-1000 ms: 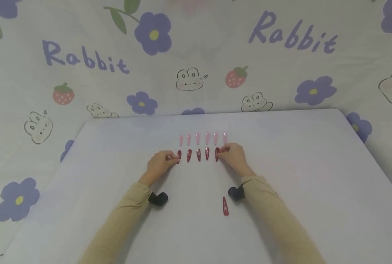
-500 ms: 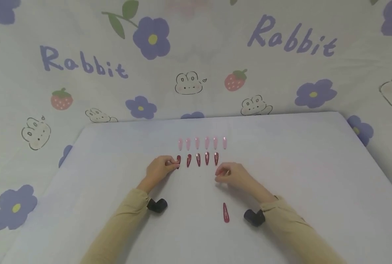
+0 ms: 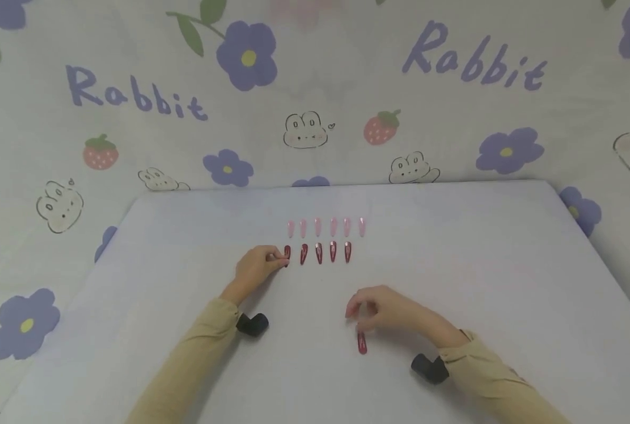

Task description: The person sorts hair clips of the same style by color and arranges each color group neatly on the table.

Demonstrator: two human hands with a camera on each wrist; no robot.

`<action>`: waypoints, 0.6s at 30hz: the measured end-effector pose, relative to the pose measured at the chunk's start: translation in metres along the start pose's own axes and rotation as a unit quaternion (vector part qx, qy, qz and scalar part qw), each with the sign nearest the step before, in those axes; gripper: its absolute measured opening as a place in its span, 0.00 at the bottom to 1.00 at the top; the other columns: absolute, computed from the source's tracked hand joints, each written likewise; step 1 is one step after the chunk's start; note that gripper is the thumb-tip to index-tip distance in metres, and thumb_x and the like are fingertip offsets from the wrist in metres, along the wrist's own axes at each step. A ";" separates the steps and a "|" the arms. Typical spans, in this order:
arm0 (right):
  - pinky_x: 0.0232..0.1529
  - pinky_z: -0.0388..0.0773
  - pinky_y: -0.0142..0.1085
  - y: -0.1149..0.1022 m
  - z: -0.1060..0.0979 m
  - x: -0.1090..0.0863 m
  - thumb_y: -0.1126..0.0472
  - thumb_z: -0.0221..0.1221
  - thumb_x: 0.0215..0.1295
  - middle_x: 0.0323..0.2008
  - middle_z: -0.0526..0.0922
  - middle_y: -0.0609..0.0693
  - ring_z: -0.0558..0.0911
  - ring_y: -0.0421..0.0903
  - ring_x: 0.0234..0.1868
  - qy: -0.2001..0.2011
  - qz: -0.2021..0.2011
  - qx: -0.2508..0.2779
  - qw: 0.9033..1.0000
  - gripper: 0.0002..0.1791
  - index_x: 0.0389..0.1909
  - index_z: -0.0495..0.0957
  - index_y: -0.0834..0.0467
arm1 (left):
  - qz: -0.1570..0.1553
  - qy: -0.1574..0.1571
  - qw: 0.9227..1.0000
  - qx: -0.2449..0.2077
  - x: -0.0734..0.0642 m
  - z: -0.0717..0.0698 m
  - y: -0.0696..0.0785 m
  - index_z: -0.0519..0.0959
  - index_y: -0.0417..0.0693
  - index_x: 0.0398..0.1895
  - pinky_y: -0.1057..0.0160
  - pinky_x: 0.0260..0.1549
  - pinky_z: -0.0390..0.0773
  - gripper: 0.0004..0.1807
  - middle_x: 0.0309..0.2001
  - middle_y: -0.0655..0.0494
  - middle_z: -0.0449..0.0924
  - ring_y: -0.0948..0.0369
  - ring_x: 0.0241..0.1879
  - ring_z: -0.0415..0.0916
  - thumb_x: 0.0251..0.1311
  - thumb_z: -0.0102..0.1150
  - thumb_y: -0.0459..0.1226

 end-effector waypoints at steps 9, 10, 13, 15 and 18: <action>0.32 0.69 0.30 -0.013 0.011 -0.013 0.71 0.64 0.45 0.25 0.71 0.35 0.69 0.35 0.29 -0.050 -0.037 -0.098 0.993 0.11 0.23 0.75 0.52 | -0.004 -0.008 1.000 -0.009 -0.002 0.000 0.002 0.78 0.54 0.20 0.67 0.15 0.59 0.10 0.17 0.64 0.73 0.64 0.19 0.61 0.49 0.63 0.48; 0.31 0.68 0.30 -0.015 0.011 -0.014 0.70 0.65 0.45 0.24 0.70 0.34 0.68 0.35 0.28 -0.051 -0.033 -0.116 0.991 0.11 0.22 0.75 0.51 | -0.004 -0.008 1.000 -0.010 -0.002 0.000 0.002 0.78 0.55 0.20 0.67 0.15 0.59 0.10 0.17 0.64 0.73 0.64 0.19 0.61 0.49 0.63 0.48; 0.30 0.65 0.30 -0.019 0.010 -0.017 0.68 0.66 0.44 0.21 0.69 0.32 0.64 0.35 0.27 -0.060 -0.019 -0.165 0.984 0.12 0.18 0.74 0.49 | -0.003 -0.009 1.000 -0.011 -0.003 0.001 0.001 0.78 0.54 0.19 0.67 0.15 0.59 0.11 0.16 0.64 0.73 0.64 0.19 0.61 0.48 0.63 0.48; 0.29 0.65 0.30 -0.021 0.008 -0.019 0.67 0.67 0.44 0.21 0.69 0.32 0.65 0.35 0.27 -0.065 -0.004 -0.156 0.986 0.11 0.19 0.76 0.49 | -0.001 -0.007 1.000 -0.010 -0.004 0.002 0.000 0.78 0.54 0.19 0.67 0.15 0.59 0.10 0.15 0.65 0.72 0.65 0.18 0.61 0.48 0.64 0.48; 0.26 0.68 0.30 -0.020 0.004 -0.021 0.69 0.65 0.46 0.20 0.73 0.36 0.68 0.35 0.25 -0.057 0.040 -0.075 0.995 0.08 0.22 0.79 0.51 | 0.003 -0.002 1.000 -0.010 -0.006 0.001 0.000 0.79 0.54 0.19 0.67 0.15 0.59 0.10 0.14 0.64 0.71 0.65 0.18 0.61 0.48 0.64 0.48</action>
Point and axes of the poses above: each hand's wrist, its own x-axis towards the middle knuckle, its own z-axis out of the palm, y = z × x, the point moved 2 cm from there along x, towards the middle knuckle
